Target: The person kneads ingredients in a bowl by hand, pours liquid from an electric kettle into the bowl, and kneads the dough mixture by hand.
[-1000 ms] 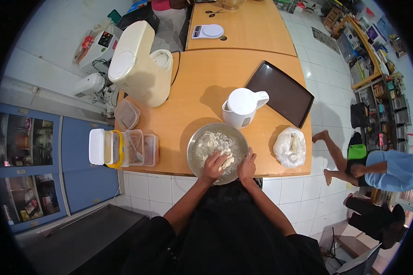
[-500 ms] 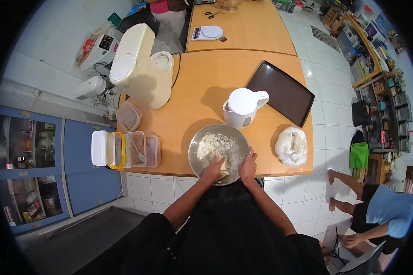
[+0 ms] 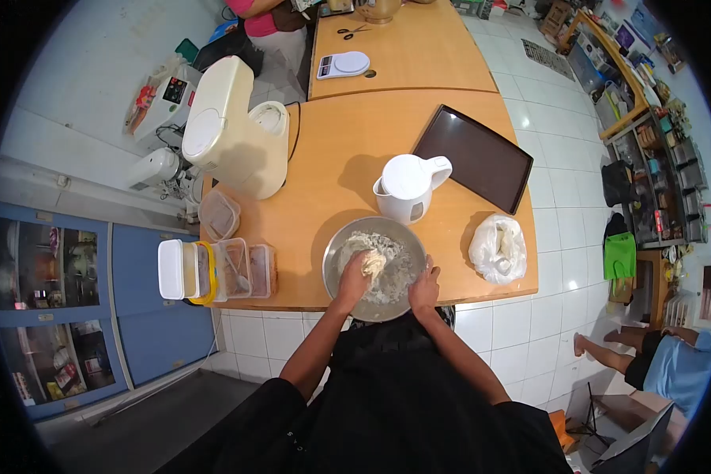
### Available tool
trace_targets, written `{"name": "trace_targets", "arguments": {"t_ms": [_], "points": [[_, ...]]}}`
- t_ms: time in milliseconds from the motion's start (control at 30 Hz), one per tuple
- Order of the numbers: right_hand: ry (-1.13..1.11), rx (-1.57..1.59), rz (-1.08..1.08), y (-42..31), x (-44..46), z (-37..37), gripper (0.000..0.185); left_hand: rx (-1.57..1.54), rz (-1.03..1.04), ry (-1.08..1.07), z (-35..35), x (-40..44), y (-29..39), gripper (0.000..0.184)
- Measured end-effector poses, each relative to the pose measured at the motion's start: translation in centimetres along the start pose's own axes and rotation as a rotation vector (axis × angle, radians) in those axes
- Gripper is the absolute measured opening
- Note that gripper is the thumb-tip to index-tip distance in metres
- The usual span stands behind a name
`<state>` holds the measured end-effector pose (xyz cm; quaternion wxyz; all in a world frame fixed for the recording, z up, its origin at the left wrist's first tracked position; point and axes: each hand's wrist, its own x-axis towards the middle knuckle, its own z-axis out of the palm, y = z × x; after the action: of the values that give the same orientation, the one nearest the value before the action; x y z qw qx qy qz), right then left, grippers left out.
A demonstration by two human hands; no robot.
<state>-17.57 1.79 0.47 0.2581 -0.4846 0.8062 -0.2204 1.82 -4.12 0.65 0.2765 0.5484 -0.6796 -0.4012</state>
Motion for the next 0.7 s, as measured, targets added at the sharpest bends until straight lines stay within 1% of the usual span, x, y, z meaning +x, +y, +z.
{"name": "trace_targets", "arguments": {"t_ms": [100,200,300,333,367,433,467,567,600,667,700], "points": [[-0.042,-0.026,0.036,-0.2,0.1,-0.5,0.077,0.041,0.163,-0.016,-2.6,1.2,3.3,0.067],[0.004,-0.009,-0.011,-0.1,0.2,0.1,0.076,0.244,0.108,-0.081,-3.2,1.2,6.0,0.077],[-0.002,0.004,-0.001,-0.5,0.0,-0.1,0.076,0.485,0.059,-0.262,-2.2,0.8,5.8,0.082],[-0.007,-0.001,-0.003,-0.6,0.1,-0.3,0.076,0.623,0.039,-0.267,-0.9,0.2,4.5,0.079],[-0.013,-0.004,-0.003,-0.7,-0.1,-0.4,0.076,0.604,-0.004,-0.282,-0.1,-0.5,2.9,0.076],[-0.01,-0.002,-0.005,-0.6,0.2,-0.3,0.077,0.568,-0.078,-0.318,0.7,-1.0,2.1,0.07],[-0.008,0.001,-0.007,-0.4,0.1,-0.2,0.077,0.482,-0.016,-0.199,1.1,-1.7,1.7,0.062],[-0.019,-0.007,0.015,0.4,-0.1,0.3,0.078,0.467,0.15,0.023,0.8,-3.7,2.8,0.061],[-0.026,-0.013,0.015,0.2,0.1,0.2,0.078,0.473,0.125,-0.021,1.1,-3.5,2.5,0.062],[-0.064,-0.005,0.016,-0.3,0.0,-0.4,0.073,0.486,0.079,-0.097,1.3,-2.6,1.9,0.063],[-0.079,-0.003,0.014,-0.4,0.2,-0.6,0.07,0.471,0.109,-0.088,1.0,-2.5,2.0,0.063]]}}
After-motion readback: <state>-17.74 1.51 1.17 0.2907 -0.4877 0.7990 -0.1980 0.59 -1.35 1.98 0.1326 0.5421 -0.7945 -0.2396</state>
